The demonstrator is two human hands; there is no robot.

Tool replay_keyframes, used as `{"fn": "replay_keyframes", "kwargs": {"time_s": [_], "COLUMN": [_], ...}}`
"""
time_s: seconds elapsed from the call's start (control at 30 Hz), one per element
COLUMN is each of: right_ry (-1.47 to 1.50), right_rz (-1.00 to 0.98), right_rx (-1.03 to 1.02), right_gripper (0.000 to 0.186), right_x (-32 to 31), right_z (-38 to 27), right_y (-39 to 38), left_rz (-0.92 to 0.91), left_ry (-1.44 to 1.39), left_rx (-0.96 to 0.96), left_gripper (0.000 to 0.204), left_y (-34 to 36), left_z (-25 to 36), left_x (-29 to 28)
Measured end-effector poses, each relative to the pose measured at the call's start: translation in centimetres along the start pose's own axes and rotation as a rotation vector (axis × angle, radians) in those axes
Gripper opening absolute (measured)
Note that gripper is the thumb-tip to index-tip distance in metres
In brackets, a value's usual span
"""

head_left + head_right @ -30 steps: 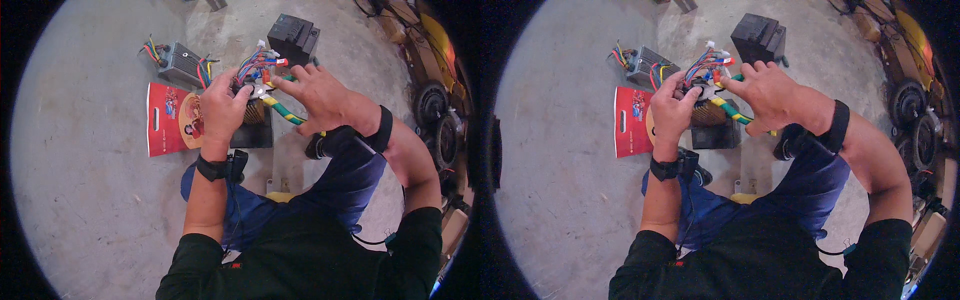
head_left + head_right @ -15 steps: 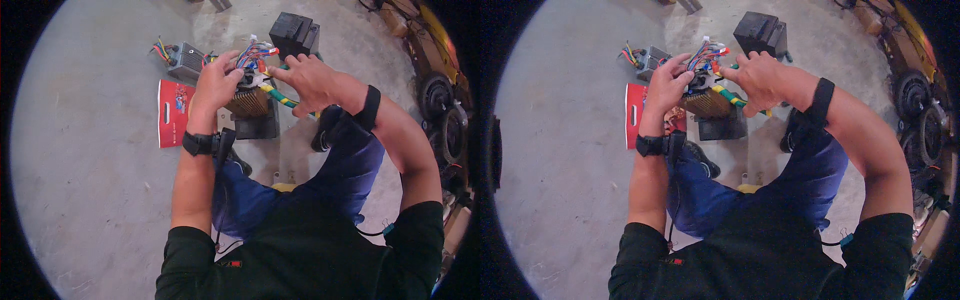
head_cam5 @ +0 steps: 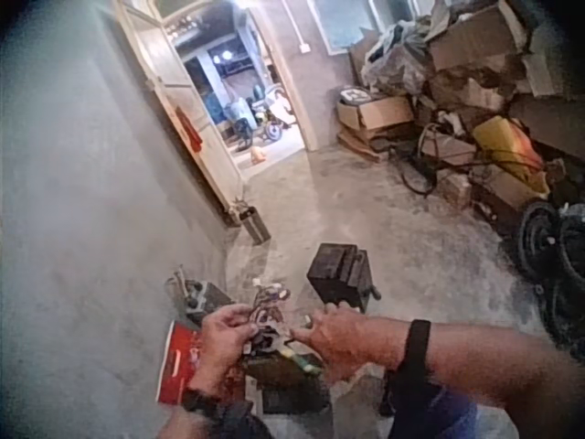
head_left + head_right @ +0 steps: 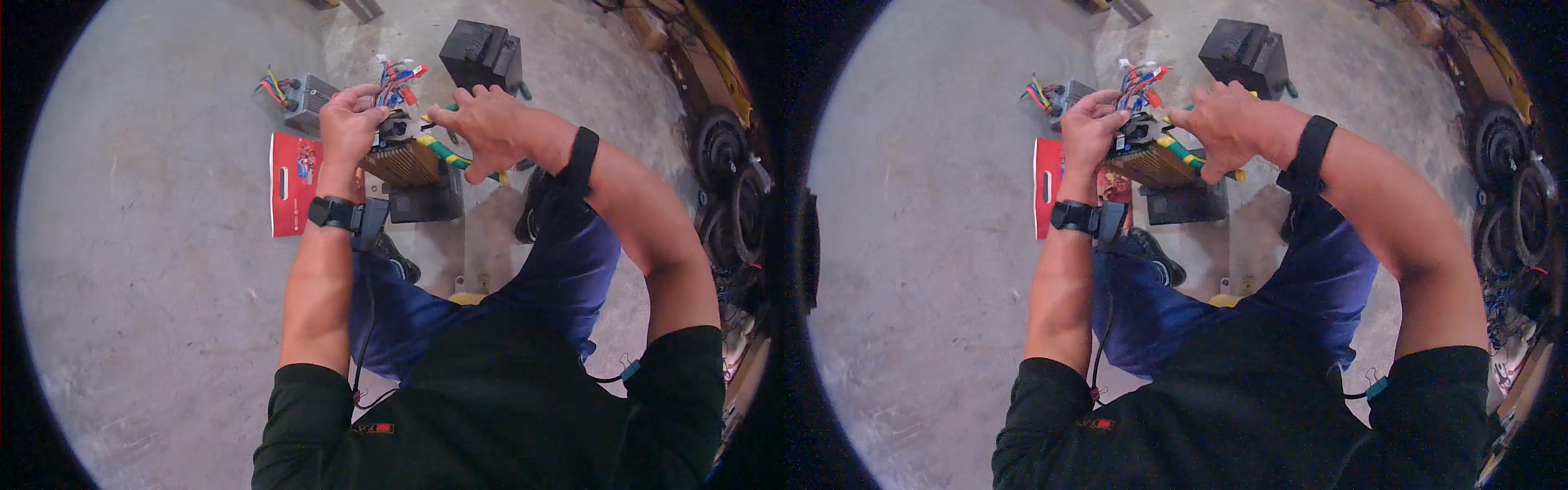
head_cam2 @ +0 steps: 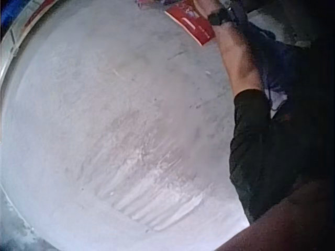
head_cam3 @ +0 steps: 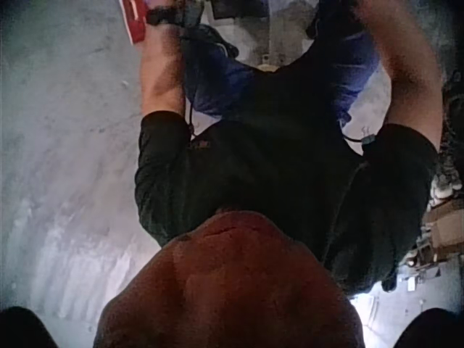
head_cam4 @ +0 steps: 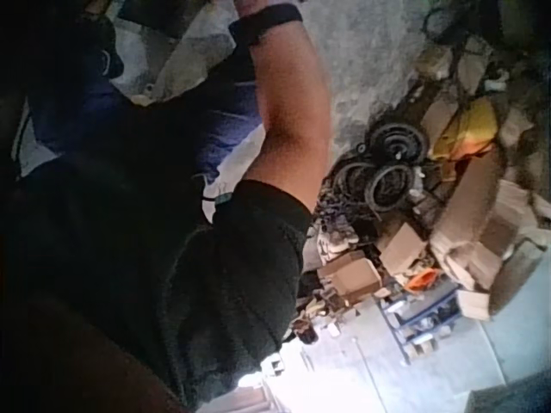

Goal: Inspecting and organizing the wiring on an electric vehicle motor controller while sitting on a workshop floor.

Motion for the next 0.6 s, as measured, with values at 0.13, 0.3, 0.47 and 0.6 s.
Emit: {"fn": "replay_keyframes", "kwargs": {"time_s": [0.13, 0.3, 0.47, 0.6], "right_ry": [-0.001, 0.023, -0.001, 0.019], "right_rz": [0.012, 0.040, 0.098, 0.117], "right_rx": [0.001, 0.043, 0.109, 0.213], "right_gripper": [0.093, 0.091, 0.100, 0.098], "right_x": [-0.1, -0.2, 0.8, 1.3], "right_z": [-0.3, -0.9, -1.9, -3.0], "right_y": [0.0, -0.6, -0.7, -0.8], "left_rz": [0.065, 0.191, 0.235, 0.254], "left_ry": [-0.007, 0.090, 0.100, 0.118], "left_rx": [-0.016, -0.023, -0.006, -0.007], "left_gripper": [0.034, 0.032, 0.032, 0.032], "left_y": [0.1, 0.6, 1.3, 1.6], "left_z": [-0.6, -0.8, -1.7, -1.4], "left_x": [0.0, 0.2, 0.5, 0.7]}}
Point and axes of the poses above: each hand's wrist, its own y-axis towards the middle knuckle, its own x-axis out of the palm, z = x × y, the point moved 5 cm from there along y, towards the middle knuckle, and after that the axes turned 8 degrees about -x, right-handed, at the moved point
